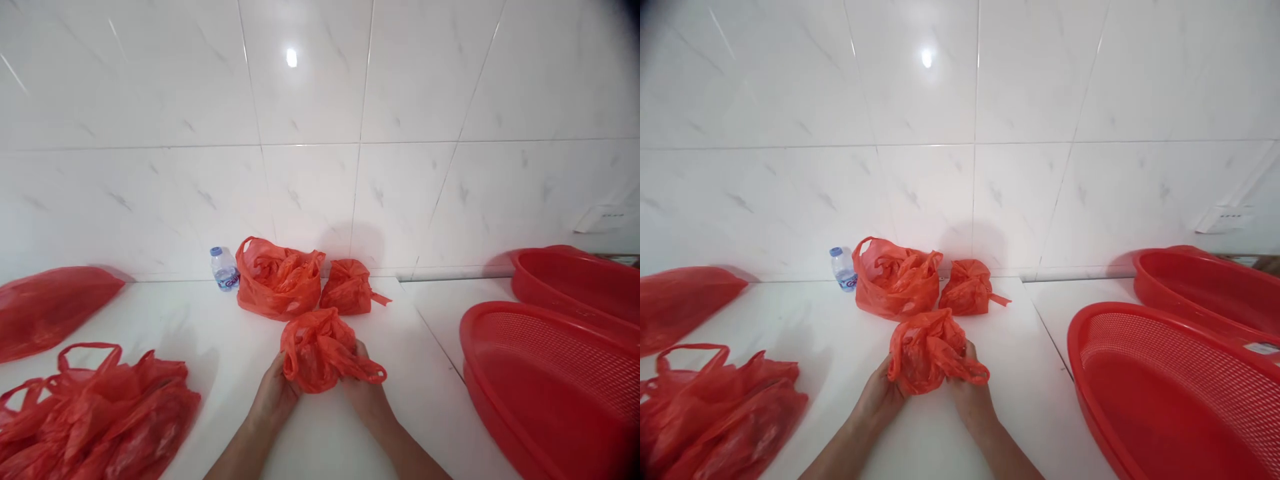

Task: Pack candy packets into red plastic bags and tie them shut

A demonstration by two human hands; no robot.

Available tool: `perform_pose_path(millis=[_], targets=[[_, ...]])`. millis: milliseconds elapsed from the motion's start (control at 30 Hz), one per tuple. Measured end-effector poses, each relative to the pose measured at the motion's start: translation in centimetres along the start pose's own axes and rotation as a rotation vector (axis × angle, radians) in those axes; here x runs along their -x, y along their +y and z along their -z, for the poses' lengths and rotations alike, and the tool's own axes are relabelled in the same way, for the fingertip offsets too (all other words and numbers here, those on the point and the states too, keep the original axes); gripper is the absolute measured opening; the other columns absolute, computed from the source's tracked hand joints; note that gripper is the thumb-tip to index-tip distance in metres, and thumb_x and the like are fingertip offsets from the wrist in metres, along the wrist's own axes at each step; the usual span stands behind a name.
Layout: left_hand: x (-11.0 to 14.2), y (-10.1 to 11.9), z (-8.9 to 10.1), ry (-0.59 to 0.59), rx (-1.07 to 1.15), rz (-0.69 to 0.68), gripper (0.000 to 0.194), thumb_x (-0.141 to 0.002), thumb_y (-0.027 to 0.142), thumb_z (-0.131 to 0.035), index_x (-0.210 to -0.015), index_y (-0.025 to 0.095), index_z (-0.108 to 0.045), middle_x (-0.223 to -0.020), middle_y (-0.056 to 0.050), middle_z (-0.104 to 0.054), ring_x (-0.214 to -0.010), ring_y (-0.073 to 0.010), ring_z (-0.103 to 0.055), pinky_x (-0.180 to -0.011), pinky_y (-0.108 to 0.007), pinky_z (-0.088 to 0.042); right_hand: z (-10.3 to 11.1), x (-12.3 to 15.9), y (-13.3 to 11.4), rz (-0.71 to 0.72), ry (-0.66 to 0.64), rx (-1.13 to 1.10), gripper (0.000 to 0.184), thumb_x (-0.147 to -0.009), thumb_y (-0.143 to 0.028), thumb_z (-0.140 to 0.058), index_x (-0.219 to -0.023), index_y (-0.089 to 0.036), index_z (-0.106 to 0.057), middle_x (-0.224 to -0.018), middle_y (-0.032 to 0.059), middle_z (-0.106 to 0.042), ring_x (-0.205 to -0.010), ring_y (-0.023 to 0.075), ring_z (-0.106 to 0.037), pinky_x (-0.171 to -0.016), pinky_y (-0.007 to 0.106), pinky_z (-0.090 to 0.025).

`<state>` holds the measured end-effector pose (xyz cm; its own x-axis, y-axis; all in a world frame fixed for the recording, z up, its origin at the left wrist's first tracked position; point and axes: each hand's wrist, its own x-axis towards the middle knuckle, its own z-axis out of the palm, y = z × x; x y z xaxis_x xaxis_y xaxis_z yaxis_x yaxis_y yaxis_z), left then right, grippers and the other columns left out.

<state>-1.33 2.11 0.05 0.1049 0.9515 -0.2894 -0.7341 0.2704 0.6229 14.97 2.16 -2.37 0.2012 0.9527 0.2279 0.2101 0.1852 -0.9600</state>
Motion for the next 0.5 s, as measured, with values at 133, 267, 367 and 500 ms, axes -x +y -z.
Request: perform_pose_path(millis=[133, 267, 367, 500], targets=[[0.0, -0.3, 0.0, -0.064, -0.049, 0.008, 0.010, -0.078, 0.024, -0.065, -0.085, 0.017, -0.066, -0.080, -0.002, -0.068, -0.066, -0.0132, -0.064, -0.065, -0.024, -0.053, 3.5, 2.0, -0.3, -0.142, -0.132, -0.162, 0.069, -0.075, -0.039, -0.064, -0.133, -0.023, -0.031, -0.090, 0.0015, -0.059, -0.071, 0.0157, -0.059, -0.066, 0.030, -0.051], [0.7, -0.2, -0.2, -0.194, -0.122, 0.032, 0.017, -0.076, 0.028, -0.067, -0.090, 0.017, -0.067, -0.084, -0.005, -0.069, -0.071, -0.0161, -0.065, -0.065, -0.025, -0.051, 3.5, 2.8, -1.0, -0.136, -0.213, -0.170, 0.073, -0.072, -0.041, -0.067, -0.133, -0.026, -0.030, -0.093, 0.0001, -0.056, -0.068, 0.0130, -0.056, -0.066, 0.028, -0.049], [1.3, -0.2, -0.4, -0.274, -0.190, 0.077, 0.017, -0.078, 0.027, -0.066, -0.089, 0.015, -0.067, -0.088, -0.008, -0.069, -0.074, -0.0171, -0.065, -0.069, -0.027, -0.051, 3.1, 2.5, -1.3, -0.133, -0.197, -0.107, 0.038, -0.081, -0.046, -0.056, -0.112, -0.023, -0.051, -0.080, -0.0011, -0.056, -0.069, 0.0141, -0.054, -0.066, 0.026, -0.045], [0.9, 0.2, 0.4, -0.124, -0.076, -0.003, 0.007, -0.075, 0.021, -0.067, -0.081, 0.017, -0.067, -0.077, -0.003, -0.068, -0.067, -0.0141, -0.065, -0.063, -0.023, -0.051, 4.7, 1.0, -1.0, -0.192, -0.057, -0.091, 0.034, -0.086, -0.050, -0.046, -0.074, -0.019, -0.055, -0.056, -0.0038, -0.044, -0.054, 0.0121, -0.043, -0.053, 0.024, -0.036]])
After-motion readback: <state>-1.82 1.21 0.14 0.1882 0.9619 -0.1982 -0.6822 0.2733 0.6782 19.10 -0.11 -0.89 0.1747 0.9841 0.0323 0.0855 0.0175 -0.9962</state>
